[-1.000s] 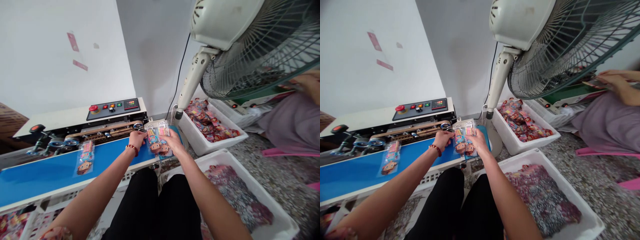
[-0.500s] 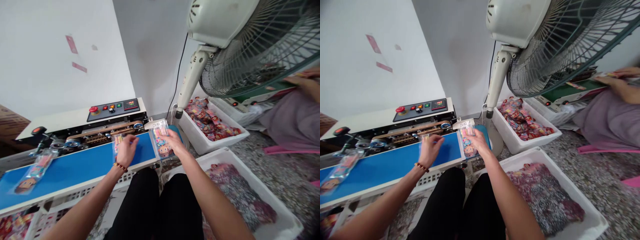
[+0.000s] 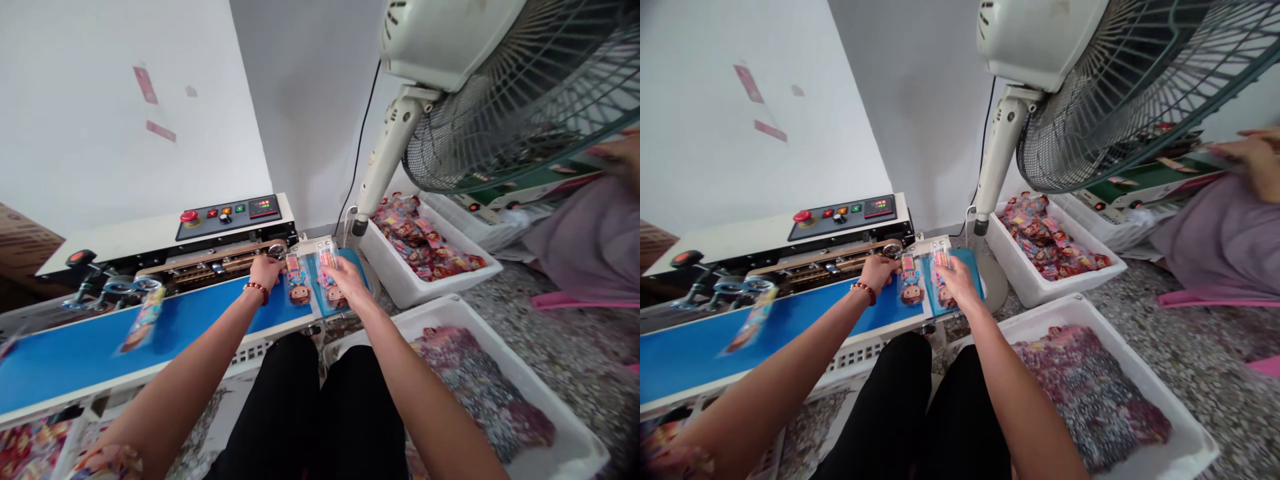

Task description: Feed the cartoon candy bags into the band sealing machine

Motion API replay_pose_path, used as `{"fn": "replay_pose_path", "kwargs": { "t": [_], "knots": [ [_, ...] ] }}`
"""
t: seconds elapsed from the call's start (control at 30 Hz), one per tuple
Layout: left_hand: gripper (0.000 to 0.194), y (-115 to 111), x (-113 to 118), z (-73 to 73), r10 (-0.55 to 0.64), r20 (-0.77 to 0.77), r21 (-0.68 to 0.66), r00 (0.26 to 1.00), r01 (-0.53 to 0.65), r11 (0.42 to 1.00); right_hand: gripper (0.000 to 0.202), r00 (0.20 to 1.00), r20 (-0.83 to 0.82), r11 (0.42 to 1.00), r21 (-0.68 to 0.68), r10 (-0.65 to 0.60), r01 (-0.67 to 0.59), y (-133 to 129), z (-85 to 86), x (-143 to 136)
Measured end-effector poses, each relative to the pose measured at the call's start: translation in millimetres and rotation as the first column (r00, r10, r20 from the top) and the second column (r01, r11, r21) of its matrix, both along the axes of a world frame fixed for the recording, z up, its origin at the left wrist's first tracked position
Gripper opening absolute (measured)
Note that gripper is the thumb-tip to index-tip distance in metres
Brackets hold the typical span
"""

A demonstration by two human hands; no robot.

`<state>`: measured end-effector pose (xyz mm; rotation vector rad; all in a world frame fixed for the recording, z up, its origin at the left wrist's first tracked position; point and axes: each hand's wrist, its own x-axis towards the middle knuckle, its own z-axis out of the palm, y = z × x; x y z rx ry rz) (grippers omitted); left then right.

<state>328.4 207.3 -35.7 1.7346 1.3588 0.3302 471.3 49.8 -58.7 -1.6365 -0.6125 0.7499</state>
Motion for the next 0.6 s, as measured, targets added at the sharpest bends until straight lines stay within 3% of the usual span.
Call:
{"fn": "replay_pose_path", "kwargs": {
  "t": [0.1,0.17,0.27,0.3,0.33,0.37,0.43,0.47,0.53,0.6],
  "knots": [
    [0.026,8.0,-29.2,3.6,0.017,-0.065,0.03,0.998,-0.015,0.999,0.016,0.98,-0.198,1.0,0.018,-0.009,0.013,0.0,6.0,-4.6],
    [0.027,4.3,-52.4,6.7,0.05,-0.089,0.106,0.995,-0.04,0.994,0.017,0.975,-0.221,1.0,0.013,-0.014,0.017,-0.7,8.9,-5.8],
    [0.035,-15.8,-74.9,11.6,0.136,-0.042,0.429,0.99,-0.105,0.897,0.02,0.984,-0.178,0.999,0.037,0.008,-0.002,-3.0,12.6,-4.9],
    [0.037,-25.2,-75.4,12.7,0.124,-0.011,0.503,0.992,-0.102,0.858,0.021,0.986,-0.163,0.999,0.047,0.017,-0.009,-3.9,13.7,-4.2],
    [0.035,-34.8,-71.6,13.3,0.076,0.018,0.511,0.997,-0.074,0.856,0.022,0.988,-0.15,0.998,0.057,0.026,-0.018,-4.8,14.6,-3.4],
    [0.033,-44.0,-63.7,13.4,-0.002,0.054,0.446,0.999,-0.022,0.895,0.023,0.99,-0.137,0.997,0.068,0.036,-0.027,-5.5,15.3,-2.7],
    [0.031,-58.6,-38.8,12.7,-0.132,0.188,0.155,0.973,0.104,0.982,0.025,0.992,-0.108,0.995,0.085,0.063,-0.054,-6.4,16.0,-1.4],
    [0.032,-63.3,-24.2,12.3,-0.144,0.272,0.003,0.951,0.148,0.989,0.027,0.993,-0.088,0.993,0.088,0.084,-0.077,-6.5,16.0,-0.8],
    [0.029,-67.0,2.8,11.6,-0.078,0.395,-0.196,0.915,0.167,0.966,0.027,0.991,-0.022,0.99,0.065,0.128,-0.127,-5.9,15.8,-0.2],
    [0.025,-64.5,21.1,11.3,0.007,0.42,-0.272,0.908,0.118,0.955,0.024,0.984,0.093,0.988,-0.001,0.153,-0.153,-3.8,16.1,-1.2]
  ]
}}
